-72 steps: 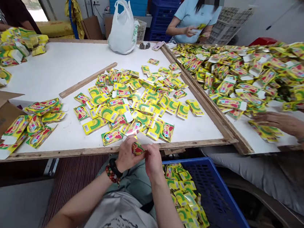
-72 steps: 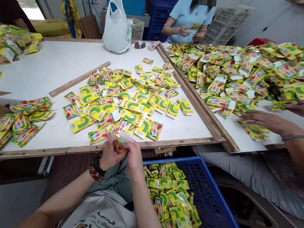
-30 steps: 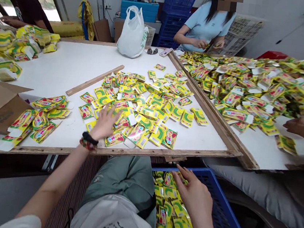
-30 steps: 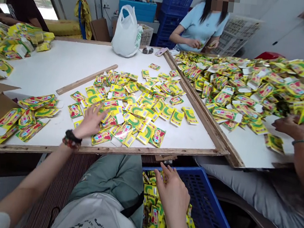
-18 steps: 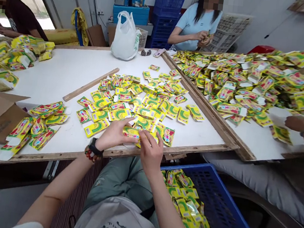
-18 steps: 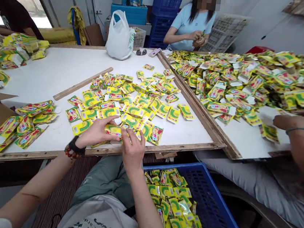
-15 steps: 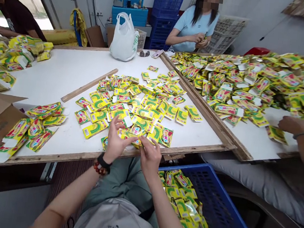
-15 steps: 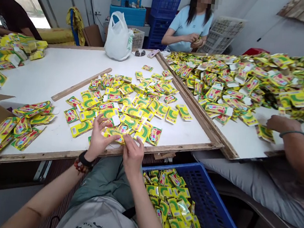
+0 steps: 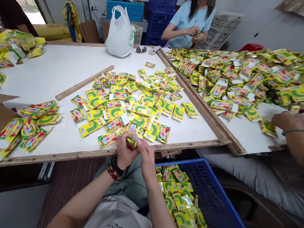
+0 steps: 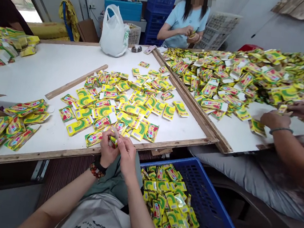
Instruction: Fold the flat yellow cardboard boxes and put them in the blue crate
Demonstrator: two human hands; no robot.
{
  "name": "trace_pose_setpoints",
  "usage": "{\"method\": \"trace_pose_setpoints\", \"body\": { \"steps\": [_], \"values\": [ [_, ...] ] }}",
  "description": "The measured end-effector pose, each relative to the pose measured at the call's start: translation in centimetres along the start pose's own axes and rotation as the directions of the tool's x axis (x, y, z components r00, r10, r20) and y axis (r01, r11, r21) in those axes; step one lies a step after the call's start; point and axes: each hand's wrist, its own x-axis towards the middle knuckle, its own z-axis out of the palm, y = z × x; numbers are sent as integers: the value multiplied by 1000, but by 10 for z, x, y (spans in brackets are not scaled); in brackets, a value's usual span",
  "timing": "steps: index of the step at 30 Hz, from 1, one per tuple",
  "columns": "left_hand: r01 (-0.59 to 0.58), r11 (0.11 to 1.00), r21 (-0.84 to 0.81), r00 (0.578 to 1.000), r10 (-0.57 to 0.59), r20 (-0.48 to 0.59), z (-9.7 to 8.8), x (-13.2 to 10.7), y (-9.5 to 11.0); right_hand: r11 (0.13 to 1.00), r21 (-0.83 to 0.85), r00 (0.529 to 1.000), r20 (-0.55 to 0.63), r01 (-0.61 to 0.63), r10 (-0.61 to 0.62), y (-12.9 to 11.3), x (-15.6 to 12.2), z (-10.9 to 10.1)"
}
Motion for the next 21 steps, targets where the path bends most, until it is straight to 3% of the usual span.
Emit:
{"method": "trace_pose_setpoints", "body": {
  "steps": [5, 7, 10, 12, 13, 17, 21],
  "values": [
    [-150, 973, 175, 985, 133, 108, 0, -4, 2, 969, -201, 971, -159, 143, -176, 2, -7, 0],
    [-209, 956, 207, 974, 183, 137, 2, -5, 5, 997, -53, 979, -192, 56, -65, 3, -7, -2],
    [-284, 943, 171, 949, 251, 188, 4, -6, 7, 926, 309, 972, -19, -217, 234, 1, 1, -5],
    [-317, 940, 130, 931, 281, 233, 4, -5, 5, 872, 391, 954, 67, -295, 293, -1, 6, -6],
    [-328, 938, 112, 924, 293, 247, 4, -5, 4, 880, 386, 959, 58, -277, 276, -2, 6, -5],
    [-272, 960, 67, 927, 243, 286, -1, -4, 2, 988, 141, 998, 17, -58, 56, -1, -2, -3],
    [-128, 986, 109, 909, 73, 411, -3, -3, 4, 975, -194, 993, -25, 105, -112, 4, -10, -7]
  ]
}}
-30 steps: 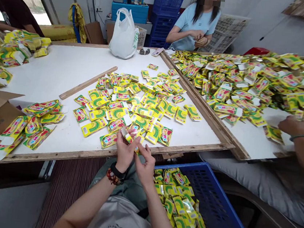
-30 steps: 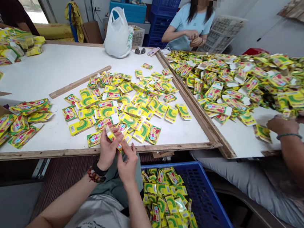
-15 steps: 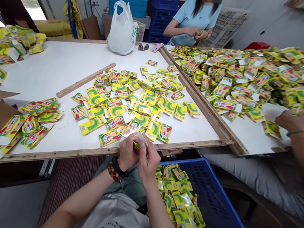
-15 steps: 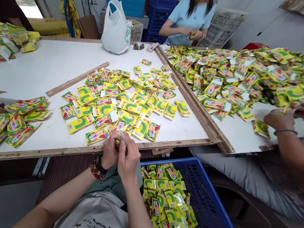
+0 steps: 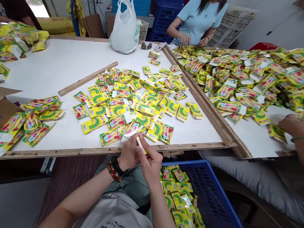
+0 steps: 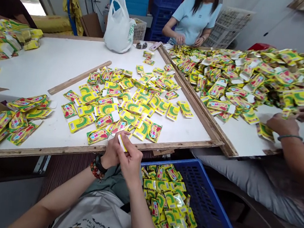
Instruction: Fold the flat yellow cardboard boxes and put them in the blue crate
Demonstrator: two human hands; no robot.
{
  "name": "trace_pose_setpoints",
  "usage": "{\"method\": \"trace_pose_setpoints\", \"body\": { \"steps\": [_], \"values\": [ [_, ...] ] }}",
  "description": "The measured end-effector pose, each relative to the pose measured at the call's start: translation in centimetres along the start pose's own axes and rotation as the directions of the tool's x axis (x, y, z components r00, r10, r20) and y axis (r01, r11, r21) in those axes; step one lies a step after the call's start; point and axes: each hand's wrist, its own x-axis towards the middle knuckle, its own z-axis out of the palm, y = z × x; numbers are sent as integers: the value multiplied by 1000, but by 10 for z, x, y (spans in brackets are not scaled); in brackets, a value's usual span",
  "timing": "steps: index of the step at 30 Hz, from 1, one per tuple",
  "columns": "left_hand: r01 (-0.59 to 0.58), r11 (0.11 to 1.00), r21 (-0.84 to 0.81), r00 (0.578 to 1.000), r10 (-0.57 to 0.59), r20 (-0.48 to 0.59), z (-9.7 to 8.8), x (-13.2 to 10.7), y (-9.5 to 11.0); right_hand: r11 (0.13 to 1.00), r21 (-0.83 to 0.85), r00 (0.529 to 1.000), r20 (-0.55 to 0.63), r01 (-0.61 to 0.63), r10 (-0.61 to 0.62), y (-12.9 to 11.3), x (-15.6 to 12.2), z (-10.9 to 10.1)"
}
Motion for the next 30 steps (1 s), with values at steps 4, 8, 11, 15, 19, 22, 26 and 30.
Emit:
{"method": "trace_pose_setpoints", "body": {
  "steps": [4, 8, 11, 15, 19, 22, 26, 30],
  "values": [
    [24, 999, 37, 999, -23, -22, 4, 2, 2, 986, -164, 998, -51, 15, -24, 3, 7, -7],
    [30, 998, 48, 999, -28, -22, 7, 2, 1, 973, -218, 996, 77, 71, -55, -4, 17, -15],
    [86, 994, 66, 996, -85, -10, 5, 1, -1, 927, -310, 961, 238, 212, -140, -8, 18, -21],
    [108, 993, 39, 994, -108, 20, 5, 1, -4, 776, -505, 917, 323, 377, -236, -7, 14, -20],
    [100, 994, 32, 991, -102, 81, 4, 2, 0, 721, -545, 894, 369, 429, -253, -6, 11, -15],
    [-31, 999, 9, 984, 29, 178, -16, 5, 5, 742, -515, 893, 364, 428, -263, -5, 1, -30],
    [30, 944, 329, 988, -79, 136, -69, 4, -10, 686, -718, 992, 118, 115, -43, 2, -25, -88],
    [164, 785, 598, 920, -341, 195, -107, 5, -40, 538, -841, 997, -30, -61, 67, 9, -35, -118]
  ]
}}
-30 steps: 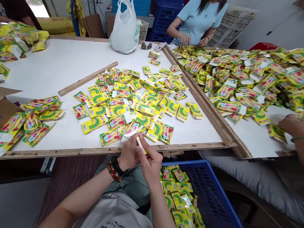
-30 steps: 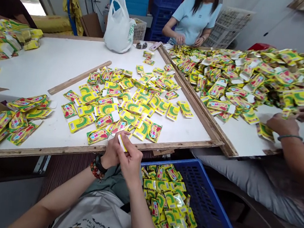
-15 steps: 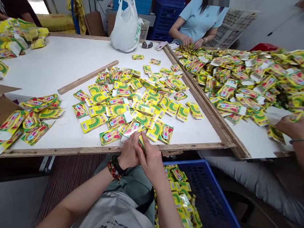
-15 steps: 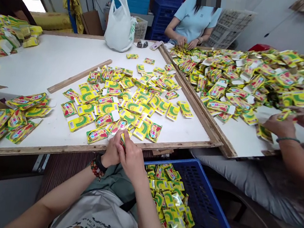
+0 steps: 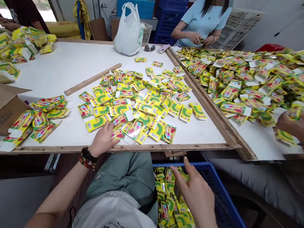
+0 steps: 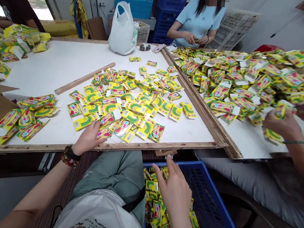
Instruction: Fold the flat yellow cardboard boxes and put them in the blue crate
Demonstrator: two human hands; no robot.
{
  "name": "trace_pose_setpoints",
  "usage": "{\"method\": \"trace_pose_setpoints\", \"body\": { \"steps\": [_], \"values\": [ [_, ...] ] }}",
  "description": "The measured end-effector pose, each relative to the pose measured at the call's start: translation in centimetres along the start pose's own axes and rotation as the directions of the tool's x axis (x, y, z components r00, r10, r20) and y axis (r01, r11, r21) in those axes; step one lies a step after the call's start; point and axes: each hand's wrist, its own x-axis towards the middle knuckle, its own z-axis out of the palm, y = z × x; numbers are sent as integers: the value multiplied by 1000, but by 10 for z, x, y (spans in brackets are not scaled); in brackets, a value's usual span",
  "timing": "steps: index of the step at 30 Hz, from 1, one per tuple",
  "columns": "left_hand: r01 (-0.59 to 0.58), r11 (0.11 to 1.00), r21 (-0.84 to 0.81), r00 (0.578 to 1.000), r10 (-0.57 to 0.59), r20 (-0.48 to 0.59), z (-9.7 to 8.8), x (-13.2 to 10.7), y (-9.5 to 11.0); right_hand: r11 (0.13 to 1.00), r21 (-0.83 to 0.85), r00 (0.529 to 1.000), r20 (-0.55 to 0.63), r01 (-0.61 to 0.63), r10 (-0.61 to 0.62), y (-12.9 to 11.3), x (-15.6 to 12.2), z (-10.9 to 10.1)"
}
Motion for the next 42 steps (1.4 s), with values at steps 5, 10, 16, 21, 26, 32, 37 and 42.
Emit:
{"method": "trace_pose_setpoints", "body": {
  "steps": [5, 10, 16, 21, 26, 32, 37, 42],
  "values": [
    [152, 981, 121, 982, -163, 91, -8, 8, -8, 840, 523, 972, 86, 145, -221, -63, 12, 29],
    [130, 990, 47, 990, -128, -59, -19, -9, -2, 599, 801, 929, 236, -19, -286, -128, 25, 61],
    [-149, 921, -360, 972, 69, -227, 18, -27, 35, 199, 939, 952, 300, -282, -66, -153, 36, 72],
    [-299, 864, -405, 875, 79, -478, 58, -16, 69, -66, 908, 910, 414, -414, -19, -138, 48, 63],
    [-451, 751, -481, 827, 149, -543, 67, -6, 80, 435, 900, 986, 50, 25, -160, -118, 44, 49],
    [-275, 778, -565, 938, 89, -334, 62, -10, 80, 644, 765, 1000, 1, 16, -27, -117, 44, 49],
    [-177, 782, -598, 973, 48, -225, 66, -10, 79, 605, 791, 982, 24, 95, -186, -114, 52, 49],
    [-292, 753, -589, 953, 176, -246, 49, -10, 78, 659, 687, 911, -13, 307, -411, -109, 41, 48]
  ]
}}
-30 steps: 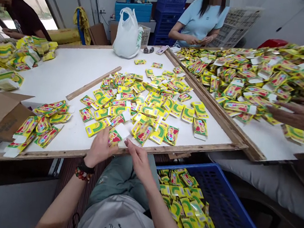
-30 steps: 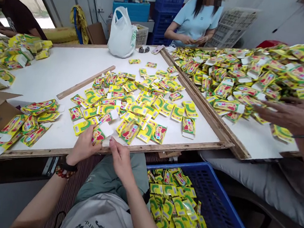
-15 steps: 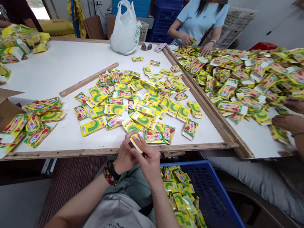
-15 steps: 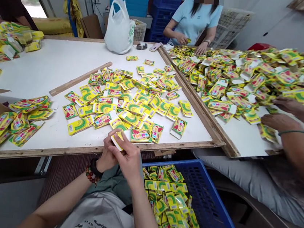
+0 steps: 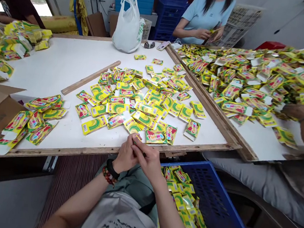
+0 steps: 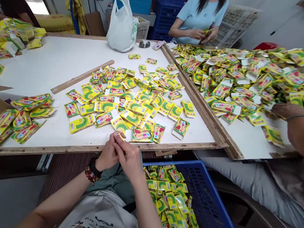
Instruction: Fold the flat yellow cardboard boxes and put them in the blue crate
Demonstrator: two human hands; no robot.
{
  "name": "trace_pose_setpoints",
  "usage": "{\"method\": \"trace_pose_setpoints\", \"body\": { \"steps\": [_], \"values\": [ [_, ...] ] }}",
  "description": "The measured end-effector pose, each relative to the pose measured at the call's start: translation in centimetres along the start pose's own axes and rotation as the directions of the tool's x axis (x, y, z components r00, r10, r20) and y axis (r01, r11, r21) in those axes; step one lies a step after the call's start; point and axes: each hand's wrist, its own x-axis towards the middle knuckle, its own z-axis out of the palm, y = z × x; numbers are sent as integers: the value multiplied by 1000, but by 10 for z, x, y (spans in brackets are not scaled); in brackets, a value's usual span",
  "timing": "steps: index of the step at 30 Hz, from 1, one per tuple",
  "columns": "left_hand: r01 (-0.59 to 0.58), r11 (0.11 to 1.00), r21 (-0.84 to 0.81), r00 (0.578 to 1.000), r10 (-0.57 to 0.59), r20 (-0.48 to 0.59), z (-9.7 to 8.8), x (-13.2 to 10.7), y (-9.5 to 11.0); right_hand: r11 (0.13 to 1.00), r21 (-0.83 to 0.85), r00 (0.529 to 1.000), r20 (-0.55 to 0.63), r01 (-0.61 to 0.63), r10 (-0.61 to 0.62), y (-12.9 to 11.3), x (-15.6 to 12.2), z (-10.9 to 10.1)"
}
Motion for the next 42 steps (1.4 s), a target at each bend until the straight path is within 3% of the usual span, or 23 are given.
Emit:
{"method": "trace_pose_setpoints", "body": {
  "steps": [3, 4, 6, 8, 9, 11, 14, 16, 17, 19, 20, 22, 25, 27, 29, 32, 34, 36, 39, 42],
  "values": [
    [-57, 968, 246, 996, 39, 77, -45, 6, -10, 987, -131, 992, -105, -87, 74, 4, -25, -26],
    [21, 926, 378, 1000, -24, 3, -66, 9, -19, 961, -214, 977, -153, -177, 146, 8, -35, -39],
    [236, 754, 612, 972, -188, -142, -108, 12, -40, 834, -423, 932, -229, -355, 280, 18, -53, -64],
    [335, 596, 730, 919, -378, -113, -141, 14, -55, 763, -518, 921, -250, -387, 298, 26, -61, -76],
    [333, 585, 740, 902, -425, -70, -152, 16, -58, 791, -495, 932, -241, -358, 271, 27, -61, -75],
    [299, 692, 658, 909, -415, 23, -160, 18, -51, 910, -312, 955, -203, -272, 216, 21, -51, -61],
    [212, 932, 293, 935, -280, 215, -140, 18, -20, 975, 109, 971, -124, -192, 205, -3, -23, -25],
    [182, 982, 47, 911, -186, 369, -112, 14, -2, 944, 269, 972, -87, -189, 219, -19, -5, -8],
    [172, 985, -10, 916, -156, 369, -95, 11, 3, 943, 272, 968, -104, -192, 227, -24, 2, -4],
    [144, 989, -13, 977, -140, 160, -62, 5, 6, 967, 148, 951, -203, -206, 233, -28, 11, -2],
    [119, 993, 7, 992, -120, 47, -46, 1, 5, 974, 60, 938, -263, -219, 227, -28, 13, -4],
    [64, 997, 39, 996, -61, -71, -21, -4, 1, 970, -41, 919, -330, -241, 214, -24, 12, -11],
    [78, 996, 44, 986, -71, -149, 2, -8, -1, 960, 147, 931, -245, -239, 269, -16, 6, -17],
    [78, 996, 45, 978, -67, -197, 10, -7, -2, 894, 371, 939, -128, -252, 318, -11, 4, -16],
    [-18, 998, 54, 972, 30, -233, 16, -6, -6, 786, 539, 921, -49, -302, 387, -7, 4, -12],
    [-147, 984, 100, 946, 169, -277, 23, -5, -13, 613, 695, 864, 22, -375, 503, -3, 5, -6],
    [-169, 977, 132, 945, 199, -261, 24, -4, -15, 547, 739, 857, 79, -393, 509, -3, 3, -4],
    [-173, 979, 112, 949, 196, -245, 23, -2, -13, 605, 701, 887, 87, -378, 453, -4, 0, -3],
    [-100, 994, 36, 984, 104, -141, 17, 1, -7, 825, 487, 940, -23, -287, 340, -6, -7, -1],
    [4, 997, 82, 1000, -4, -1, 15, 2, -5, 923, 282, 928, -187, -262, 321, -7, -8, 1]
  ]
}}
